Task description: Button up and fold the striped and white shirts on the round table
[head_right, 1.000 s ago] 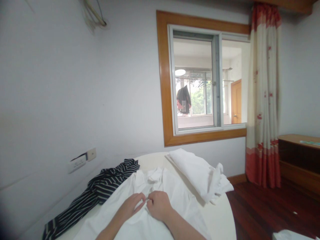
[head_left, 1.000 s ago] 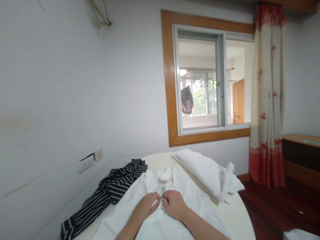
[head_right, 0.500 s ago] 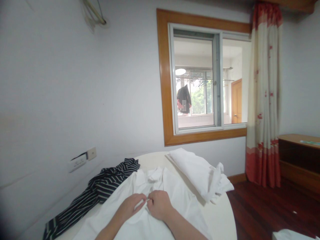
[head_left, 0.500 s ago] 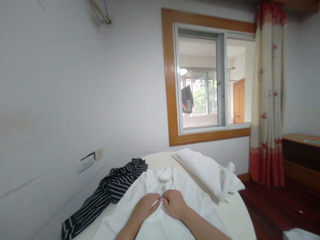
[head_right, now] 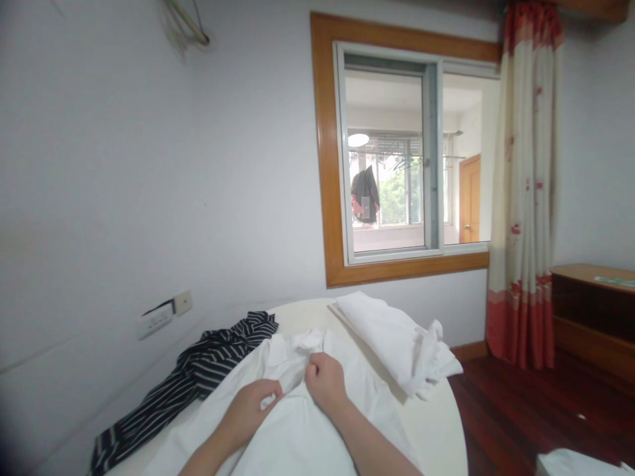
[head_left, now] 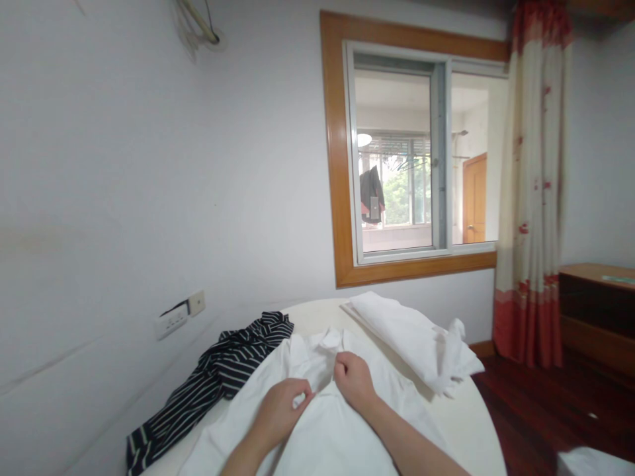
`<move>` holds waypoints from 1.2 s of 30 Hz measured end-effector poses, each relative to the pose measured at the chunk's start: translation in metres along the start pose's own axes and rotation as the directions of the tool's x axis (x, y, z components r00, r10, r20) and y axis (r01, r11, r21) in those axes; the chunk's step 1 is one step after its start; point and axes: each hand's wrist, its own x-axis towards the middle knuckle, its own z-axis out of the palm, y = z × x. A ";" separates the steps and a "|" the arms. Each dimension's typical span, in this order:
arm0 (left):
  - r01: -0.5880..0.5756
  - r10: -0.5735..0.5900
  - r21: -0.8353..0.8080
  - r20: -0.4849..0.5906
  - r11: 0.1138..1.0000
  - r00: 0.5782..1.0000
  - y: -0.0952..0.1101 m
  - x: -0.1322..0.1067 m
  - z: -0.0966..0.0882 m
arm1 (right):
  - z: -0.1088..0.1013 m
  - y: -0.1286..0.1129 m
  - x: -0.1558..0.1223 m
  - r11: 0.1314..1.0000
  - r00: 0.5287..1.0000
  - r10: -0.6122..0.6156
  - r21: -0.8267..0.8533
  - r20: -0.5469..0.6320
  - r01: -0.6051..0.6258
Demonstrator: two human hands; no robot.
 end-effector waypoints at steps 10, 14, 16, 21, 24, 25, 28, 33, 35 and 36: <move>-0.131 0.164 -0.326 0.076 0.936 0.984 0.045 0.024 -0.044 | -0.053 -0.016 0.056 0.987 0.975 -0.151 0.033 -0.163 0.158; -0.138 0.142 -0.379 -0.016 0.915 0.990 0.072 0.015 -0.050 | -0.064 -0.017 0.078 0.995 0.990 -0.095 -0.023 -0.106 0.093; -0.145 0.141 -0.347 -0.035 0.927 0.989 0.090 0.005 -0.051 | -0.061 -0.014 0.083 0.998 0.999 -0.032 -0.046 -0.027 0.031; -0.146 0.146 0.003 0.000 0.989 0.989 0.110 -0.019 -0.058 | -0.054 -0.004 0.074 0.997 0.991 0.058 -0.052 0.120 -0.052; -0.104 0.103 0.229 0.016 0.968 0.995 0.095 -0.022 -0.067 | -0.062 -0.007 0.051 0.987 0.968 -0.157 0.050 0.198 0.150; -0.086 0.087 0.277 0.011 0.957 0.996 0.087 -0.022 -0.070 | -0.066 -0.011 0.041 0.959 0.934 -0.278 0.117 0.224 0.257; -0.022 0.037 0.389 -0.030 0.921 0.999 0.070 -0.020 -0.078 | -0.076 -0.026 0.008 0.831 0.780 -0.547 0.315 0.304 0.459; 0.042 -0.024 0.445 -0.045 0.895 0.999 0.065 -0.025 -0.080 | -0.086 -0.032 -0.036 0.843 0.812 -0.531 0.255 0.244 0.474; 0.057 -0.046 0.440 -0.036 0.896 0.998 0.062 -0.030 -0.077 | -0.093 -0.024 -0.046 0.834 0.821 -0.546 0.202 0.166 0.514; 0.071 -0.062 0.445 -0.035 0.893 0.997 0.058 -0.034 -0.076 | -0.098 -0.017 -0.051 0.824 0.819 -0.559 0.190 0.129 0.533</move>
